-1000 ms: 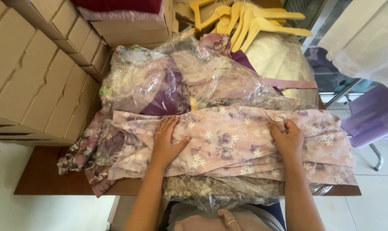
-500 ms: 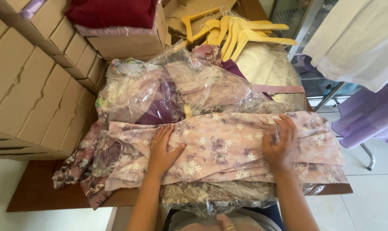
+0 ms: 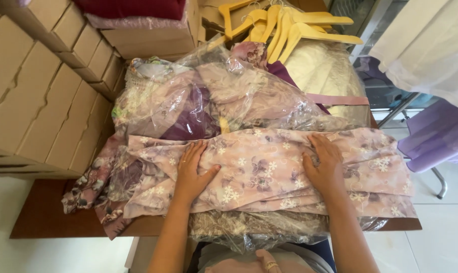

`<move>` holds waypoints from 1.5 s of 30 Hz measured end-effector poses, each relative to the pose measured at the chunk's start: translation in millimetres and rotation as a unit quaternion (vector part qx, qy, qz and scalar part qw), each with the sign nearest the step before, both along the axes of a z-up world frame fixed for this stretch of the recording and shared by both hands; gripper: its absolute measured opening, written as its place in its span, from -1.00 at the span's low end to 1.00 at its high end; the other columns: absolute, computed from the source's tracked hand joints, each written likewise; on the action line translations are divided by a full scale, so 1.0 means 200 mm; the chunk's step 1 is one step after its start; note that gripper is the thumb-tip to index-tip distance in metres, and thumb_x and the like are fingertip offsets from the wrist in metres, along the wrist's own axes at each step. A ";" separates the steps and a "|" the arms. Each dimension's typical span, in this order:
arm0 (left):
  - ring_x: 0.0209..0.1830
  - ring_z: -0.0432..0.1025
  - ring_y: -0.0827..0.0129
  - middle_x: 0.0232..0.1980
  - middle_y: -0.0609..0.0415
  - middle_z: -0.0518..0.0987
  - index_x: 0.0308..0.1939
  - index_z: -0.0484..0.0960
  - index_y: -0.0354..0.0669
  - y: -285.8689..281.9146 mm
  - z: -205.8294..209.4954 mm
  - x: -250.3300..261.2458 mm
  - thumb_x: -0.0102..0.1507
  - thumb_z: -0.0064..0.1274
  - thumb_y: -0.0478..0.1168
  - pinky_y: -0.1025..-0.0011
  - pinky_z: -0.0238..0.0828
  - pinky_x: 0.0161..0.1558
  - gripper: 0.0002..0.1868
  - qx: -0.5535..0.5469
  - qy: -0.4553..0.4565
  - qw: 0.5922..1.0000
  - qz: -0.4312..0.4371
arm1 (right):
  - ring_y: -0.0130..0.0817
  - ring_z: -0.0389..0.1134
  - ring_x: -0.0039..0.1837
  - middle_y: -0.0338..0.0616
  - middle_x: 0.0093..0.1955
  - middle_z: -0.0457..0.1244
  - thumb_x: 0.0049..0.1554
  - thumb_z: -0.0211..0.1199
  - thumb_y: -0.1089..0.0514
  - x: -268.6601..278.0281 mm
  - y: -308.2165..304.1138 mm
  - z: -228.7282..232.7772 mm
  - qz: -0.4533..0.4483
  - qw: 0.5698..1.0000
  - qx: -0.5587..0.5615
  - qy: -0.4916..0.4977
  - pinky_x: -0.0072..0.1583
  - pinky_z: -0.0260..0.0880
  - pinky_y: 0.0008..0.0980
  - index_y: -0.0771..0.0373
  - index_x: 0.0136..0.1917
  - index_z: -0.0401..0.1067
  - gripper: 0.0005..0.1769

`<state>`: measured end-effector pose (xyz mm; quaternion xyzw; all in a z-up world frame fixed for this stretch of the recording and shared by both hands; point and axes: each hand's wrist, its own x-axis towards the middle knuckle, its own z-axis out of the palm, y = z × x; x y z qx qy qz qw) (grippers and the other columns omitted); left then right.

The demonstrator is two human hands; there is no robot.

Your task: Folding a floral patterned garment and placing it into a plastic protective sleeve.

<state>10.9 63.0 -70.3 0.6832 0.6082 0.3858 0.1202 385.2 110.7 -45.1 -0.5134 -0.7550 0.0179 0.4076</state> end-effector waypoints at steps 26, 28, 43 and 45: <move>0.61 0.09 0.00 0.51 -0.10 0.37 0.40 0.45 -0.16 -0.01 0.03 0.02 0.18 0.21 0.19 0.01 -0.16 0.53 -0.19 -0.017 0.000 1.000 0.012 | 0.09 0.25 0.43 0.10 0.38 0.27 0.07 0.29 0.21 0.00 -0.01 0.03 0.010 1.000 -0.017 0.012 0.44 0.16 0.00 0.33 0.35 0.39 -0.44; 0.61 0.09 -0.01 0.51 -0.10 0.38 0.40 0.45 -0.16 -0.02 0.03 0.02 0.18 0.21 0.19 0.01 -0.15 0.53 -0.19 -0.015 -0.002 1.000 0.012 | 0.09 0.25 0.42 0.10 0.38 0.27 0.07 0.29 0.21 0.00 -0.01 0.03 0.011 1.000 -0.018 0.011 0.44 0.16 0.01 0.33 0.35 0.39 -0.44; 0.61 0.08 0.01 0.51 -0.09 0.37 0.41 0.44 -0.14 -0.01 0.02 0.02 0.18 0.22 0.19 -0.01 -0.17 0.53 -0.18 -0.024 -0.004 1.000 0.016 | 0.09 0.26 0.43 0.11 0.37 0.28 0.07 0.30 0.23 0.00 -0.01 0.03 0.014 1.000 -0.006 0.012 0.44 0.18 -0.01 0.35 0.34 0.41 -0.45; 0.61 0.08 0.01 0.51 -0.09 0.37 0.41 0.44 -0.14 -0.01 0.02 0.02 0.18 0.22 0.19 0.00 -0.17 0.53 -0.18 -0.024 -0.006 1.000 0.016 | 0.09 0.26 0.43 0.11 0.37 0.28 0.07 0.30 0.23 0.00 -0.01 0.03 0.013 1.000 -0.007 0.014 0.44 0.18 -0.01 0.35 0.34 0.41 -0.45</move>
